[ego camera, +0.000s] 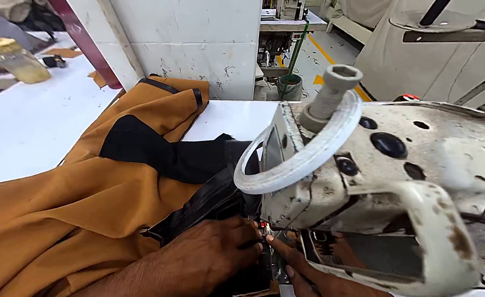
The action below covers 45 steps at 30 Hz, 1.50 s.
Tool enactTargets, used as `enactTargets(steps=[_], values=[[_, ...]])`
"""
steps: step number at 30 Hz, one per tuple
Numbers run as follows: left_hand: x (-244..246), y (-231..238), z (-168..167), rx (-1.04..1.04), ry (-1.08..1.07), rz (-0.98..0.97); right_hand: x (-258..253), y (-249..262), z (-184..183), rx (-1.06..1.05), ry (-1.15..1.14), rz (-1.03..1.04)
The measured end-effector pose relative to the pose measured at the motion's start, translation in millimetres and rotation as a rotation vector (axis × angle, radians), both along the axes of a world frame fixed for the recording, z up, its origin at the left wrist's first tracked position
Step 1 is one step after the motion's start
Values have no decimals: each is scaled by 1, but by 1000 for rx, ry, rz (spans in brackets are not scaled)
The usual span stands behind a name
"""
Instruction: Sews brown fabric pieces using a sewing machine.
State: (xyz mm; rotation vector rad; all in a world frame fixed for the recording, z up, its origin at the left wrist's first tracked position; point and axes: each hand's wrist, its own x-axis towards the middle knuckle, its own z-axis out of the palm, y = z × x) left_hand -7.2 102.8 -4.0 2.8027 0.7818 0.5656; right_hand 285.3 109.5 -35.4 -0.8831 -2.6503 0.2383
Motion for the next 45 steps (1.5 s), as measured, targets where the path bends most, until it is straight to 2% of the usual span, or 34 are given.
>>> enactTargets(steps=[8, 17, 24, 28, 31, 34, 39, 45], values=[[-3, 10, 5, 24, 9, -13, -2, 0, 4, -112, -72, -26], [-8, 25, 1, -79, 67, -39, -3, -3, 10, -194, -126, -73], [-12, 37, 10, 105, 10, -118, -5, -3, 10, -40, -53, -63], [1, 20, 24, 173, 177, -17, 0, -6, 5, 41, 108, 170], [16, -4, 25, 193, 213, 122, 0, -11, 8, -56, 216, 481], [21, -14, 19, 177, 214, 220, 2, -11, 7, -127, 249, 599], [11, -8, 5, 185, 40, 233, 2, -11, 7, -97, 255, 593], [5, -5, -5, 181, -34, 159, -3, -12, 4, 49, 211, 395]])
